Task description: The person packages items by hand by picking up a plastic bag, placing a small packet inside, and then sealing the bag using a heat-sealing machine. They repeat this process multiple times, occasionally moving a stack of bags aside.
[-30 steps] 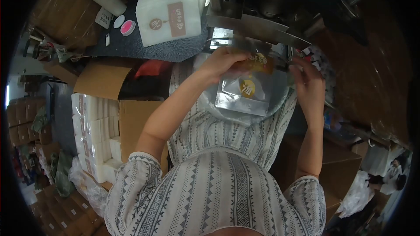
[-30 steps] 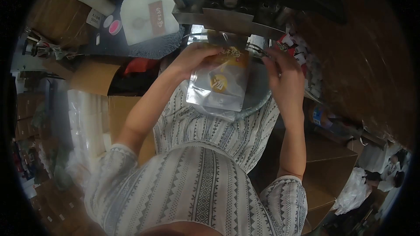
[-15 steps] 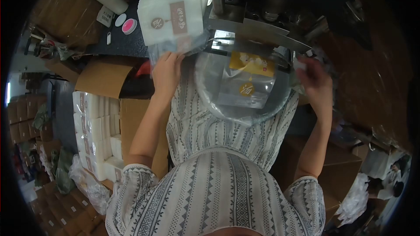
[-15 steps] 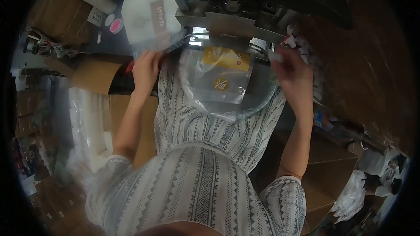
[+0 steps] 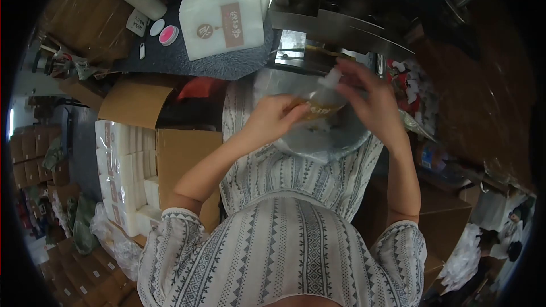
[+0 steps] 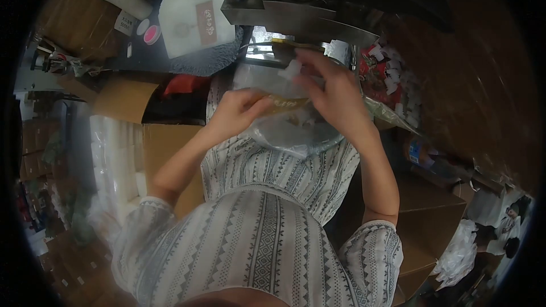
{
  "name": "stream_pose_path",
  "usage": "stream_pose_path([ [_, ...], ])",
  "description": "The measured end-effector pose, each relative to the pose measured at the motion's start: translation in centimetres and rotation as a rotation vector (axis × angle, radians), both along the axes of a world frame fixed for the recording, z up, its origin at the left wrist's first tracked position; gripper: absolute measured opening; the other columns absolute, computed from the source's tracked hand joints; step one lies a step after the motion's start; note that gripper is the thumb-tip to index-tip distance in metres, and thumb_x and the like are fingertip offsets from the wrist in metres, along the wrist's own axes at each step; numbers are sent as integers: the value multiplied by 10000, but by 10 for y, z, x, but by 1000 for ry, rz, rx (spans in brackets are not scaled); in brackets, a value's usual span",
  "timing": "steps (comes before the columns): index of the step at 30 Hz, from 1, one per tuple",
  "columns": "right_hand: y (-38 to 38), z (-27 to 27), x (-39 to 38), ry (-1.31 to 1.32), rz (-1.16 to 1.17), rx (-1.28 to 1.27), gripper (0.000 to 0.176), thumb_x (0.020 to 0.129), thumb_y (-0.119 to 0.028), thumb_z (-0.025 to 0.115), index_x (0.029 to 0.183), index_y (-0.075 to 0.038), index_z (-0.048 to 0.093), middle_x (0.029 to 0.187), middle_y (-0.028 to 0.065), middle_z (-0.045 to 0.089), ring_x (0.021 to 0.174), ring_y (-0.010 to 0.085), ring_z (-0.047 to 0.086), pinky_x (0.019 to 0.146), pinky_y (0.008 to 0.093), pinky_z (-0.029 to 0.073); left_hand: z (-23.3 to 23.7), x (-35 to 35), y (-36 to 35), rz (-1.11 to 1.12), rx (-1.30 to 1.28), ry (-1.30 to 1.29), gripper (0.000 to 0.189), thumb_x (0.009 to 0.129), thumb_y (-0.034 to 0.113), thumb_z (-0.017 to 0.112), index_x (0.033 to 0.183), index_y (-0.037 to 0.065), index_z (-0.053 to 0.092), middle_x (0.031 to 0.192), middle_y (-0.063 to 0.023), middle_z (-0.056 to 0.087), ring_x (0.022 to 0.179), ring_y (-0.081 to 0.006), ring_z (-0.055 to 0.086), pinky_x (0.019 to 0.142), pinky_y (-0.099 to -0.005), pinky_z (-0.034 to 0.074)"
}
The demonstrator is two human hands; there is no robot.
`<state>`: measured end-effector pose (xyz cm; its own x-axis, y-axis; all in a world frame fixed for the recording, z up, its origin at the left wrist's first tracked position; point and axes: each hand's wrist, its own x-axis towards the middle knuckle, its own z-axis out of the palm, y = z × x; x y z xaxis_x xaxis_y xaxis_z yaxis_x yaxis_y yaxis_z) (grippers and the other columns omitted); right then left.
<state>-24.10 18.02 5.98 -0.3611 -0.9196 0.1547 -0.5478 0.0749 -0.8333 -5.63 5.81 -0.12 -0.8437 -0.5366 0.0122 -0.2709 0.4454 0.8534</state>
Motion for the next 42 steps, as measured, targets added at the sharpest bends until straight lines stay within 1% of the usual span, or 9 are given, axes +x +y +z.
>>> stream_pose_path([
  [8,49,-16,-53,306,-406,178,293,843,-117,642,1122,-37,605,1005,192,651,887,347,647,754,405,513,6,-59,-22,163,881,18,307,926,254,621,999,-44,641,843,-63,648,715,-99,610,617,-229,480],
  [10,57,-43,-79,607,-528,408,229,838,-100,605,1057,-30,605,962,208,649,886,388,630,739,442,505,-4,-53,-23,162,790,47,337,939,260,597,1060,-55,596,815,-77,676,644,-145,660,573,-260,523],
  [14,64,-64,-92,620,-543,358,183,827,-80,574,1001,-26,593,921,209,649,886,408,622,739,476,497,-14,-15,-109,464,-690,165,383,907,282,611,1148,-13,568,1203,-228,556,1105,-331,575,880,-403,481],
  [17,59,-51,-92,567,-529,381,169,814,-91,587,972,-31,593,911,212,645,896,404,623,747,481,496,-48,4,-107,401,-1132,-94,367,883,261,623,1160,25,579,1286,-238,481,1194,-374,468,951,-436,406],
  [26,71,-26,-77,460,-581,475,162,887,-138,553,986,-26,614,939,229,650,872,421,620,723,496,488,-12,58,-65,428,-647,-167,143,825,95,635,963,55,635,866,-115,583,799,-352,589,660,-405,471],
  [29,70,-23,-76,518,-568,501,190,901,-122,569,1045,-23,643,991,215,657,840,361,657,716,389,514,2,54,-50,448,-684,-53,110,806,60,636,915,64,649,818,-103,579,710,-346,589,606,-402,471],
  [31,55,-5,-53,44,-447,145,192,879,-74,596,1056,-20,644,1023,165,678,797,273,681,709,332,524,12,46,-38,424,-665,-25,118,803,56,637,919,68,650,822,-100,581,717,-338,594,605,-398,474],
  [33,36,10,-22,41,-152,-38,225,850,-18,627,1074,-29,648,1021,97,693,776,179,667,713,286,528,21,37,-26,386,-647,0,126,800,51,638,924,72,651,825,-97,582,724,-331,599,603,-393,478],
  [42,8,2,4,-23,81,66,266,845,2,637,1106,-43,647,1059,83,687,904,163,670,749,288,535,11,12,-5,-19,-511,116,77,817,79,645,888,53,658,784,-102,587,666,-303,603,563,-359,479],
])
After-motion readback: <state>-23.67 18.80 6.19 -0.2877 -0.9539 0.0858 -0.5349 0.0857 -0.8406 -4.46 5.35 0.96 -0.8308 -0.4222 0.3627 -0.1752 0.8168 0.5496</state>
